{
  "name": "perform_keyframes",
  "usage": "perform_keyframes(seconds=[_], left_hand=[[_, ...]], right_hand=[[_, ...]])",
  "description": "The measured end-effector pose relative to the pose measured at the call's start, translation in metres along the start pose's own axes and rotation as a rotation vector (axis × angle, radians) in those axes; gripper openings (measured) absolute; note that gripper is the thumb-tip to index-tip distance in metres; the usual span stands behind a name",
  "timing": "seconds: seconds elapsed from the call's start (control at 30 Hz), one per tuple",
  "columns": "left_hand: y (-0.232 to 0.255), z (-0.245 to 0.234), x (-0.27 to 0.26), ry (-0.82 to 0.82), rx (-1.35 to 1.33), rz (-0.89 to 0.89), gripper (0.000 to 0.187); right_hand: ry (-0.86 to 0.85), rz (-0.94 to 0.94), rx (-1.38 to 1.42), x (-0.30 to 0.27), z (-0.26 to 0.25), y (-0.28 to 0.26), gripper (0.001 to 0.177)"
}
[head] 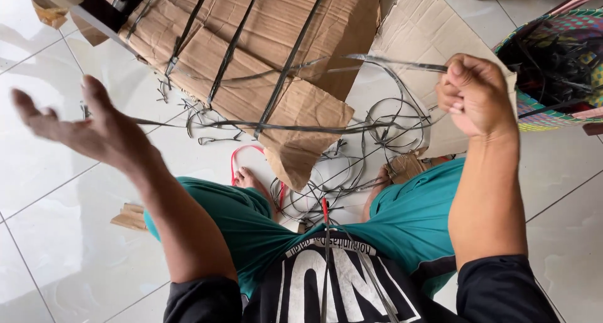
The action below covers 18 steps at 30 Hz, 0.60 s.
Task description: Wrapping cardboard around a chair seat and securing it with plastic ties by hand.
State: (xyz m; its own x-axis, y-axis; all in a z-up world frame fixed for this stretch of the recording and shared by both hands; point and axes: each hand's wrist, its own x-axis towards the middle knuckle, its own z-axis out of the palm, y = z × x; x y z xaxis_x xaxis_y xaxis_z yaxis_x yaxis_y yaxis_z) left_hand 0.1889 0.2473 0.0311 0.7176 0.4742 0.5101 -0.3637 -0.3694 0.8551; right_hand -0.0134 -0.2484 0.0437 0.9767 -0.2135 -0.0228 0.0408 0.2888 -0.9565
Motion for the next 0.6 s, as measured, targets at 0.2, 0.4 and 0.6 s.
perform_keyframes(seconds=[0.2,0.4,0.6], left_hand=[[0.135,0.047,-0.124,-0.76,-0.218,0.382,0.047],[0.132,0.077,-0.223,-1.213,0.032,0.481,0.053],[0.102,0.077,-0.251,-1.397,0.139,0.175,0.02]], right_hand=[[-0.142,-0.029,0.298,0.0,0.065,-0.008,0.019],[-0.173,0.056,0.471,-0.003,0.086,-0.003,0.022],[-0.092,0.042,0.429,0.001,0.073,-0.002,0.021]])
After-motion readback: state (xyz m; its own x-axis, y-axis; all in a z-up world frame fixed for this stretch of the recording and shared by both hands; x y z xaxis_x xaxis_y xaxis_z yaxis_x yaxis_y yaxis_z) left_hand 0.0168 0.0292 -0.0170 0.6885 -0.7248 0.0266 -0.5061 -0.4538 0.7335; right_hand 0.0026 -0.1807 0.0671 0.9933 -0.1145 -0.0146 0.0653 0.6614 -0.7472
